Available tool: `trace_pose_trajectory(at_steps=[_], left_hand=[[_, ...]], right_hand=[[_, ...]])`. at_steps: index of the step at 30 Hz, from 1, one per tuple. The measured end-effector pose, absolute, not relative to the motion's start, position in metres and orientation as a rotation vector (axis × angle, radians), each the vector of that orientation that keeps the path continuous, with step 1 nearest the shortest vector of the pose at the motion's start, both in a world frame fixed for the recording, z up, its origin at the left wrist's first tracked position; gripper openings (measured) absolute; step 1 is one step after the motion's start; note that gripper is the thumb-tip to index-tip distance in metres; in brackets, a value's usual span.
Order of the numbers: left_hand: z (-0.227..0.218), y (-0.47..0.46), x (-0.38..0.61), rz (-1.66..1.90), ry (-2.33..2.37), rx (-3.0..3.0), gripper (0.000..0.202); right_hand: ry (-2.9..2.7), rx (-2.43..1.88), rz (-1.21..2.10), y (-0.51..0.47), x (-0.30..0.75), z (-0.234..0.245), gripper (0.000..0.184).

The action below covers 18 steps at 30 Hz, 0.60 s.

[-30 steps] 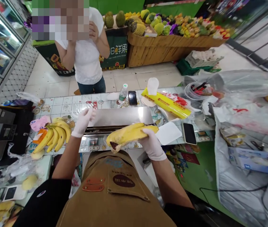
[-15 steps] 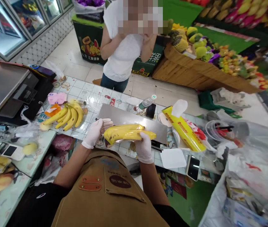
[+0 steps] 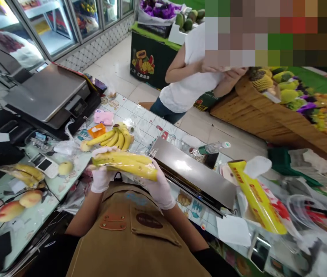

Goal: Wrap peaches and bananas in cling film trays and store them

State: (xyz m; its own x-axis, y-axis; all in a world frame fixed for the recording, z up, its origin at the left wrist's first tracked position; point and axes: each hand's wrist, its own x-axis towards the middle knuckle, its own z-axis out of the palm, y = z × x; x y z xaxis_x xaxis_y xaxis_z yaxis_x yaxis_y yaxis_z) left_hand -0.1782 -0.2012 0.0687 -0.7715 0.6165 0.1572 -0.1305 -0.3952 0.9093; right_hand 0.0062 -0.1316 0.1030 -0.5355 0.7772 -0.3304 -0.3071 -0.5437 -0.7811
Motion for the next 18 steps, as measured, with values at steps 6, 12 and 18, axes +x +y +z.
trace_pose_trajectory(at_steps=[6,12,18], left_hand=[[0.083,-0.232,-0.263,2.332,1.412,0.722,0.085],[0.087,-0.266,-0.260,2.499,1.597,0.509,0.081],[0.070,-0.284,-0.224,2.647,1.519,-0.179,0.079]], right_hand=[[-1.206,-0.780,2.463,-0.100,-0.058,0.126,0.063],[-1.359,-0.672,2.298,-0.111,-0.096,0.118,0.058],[-1.392,-0.563,2.232,-0.167,-0.088,0.090,0.066]])
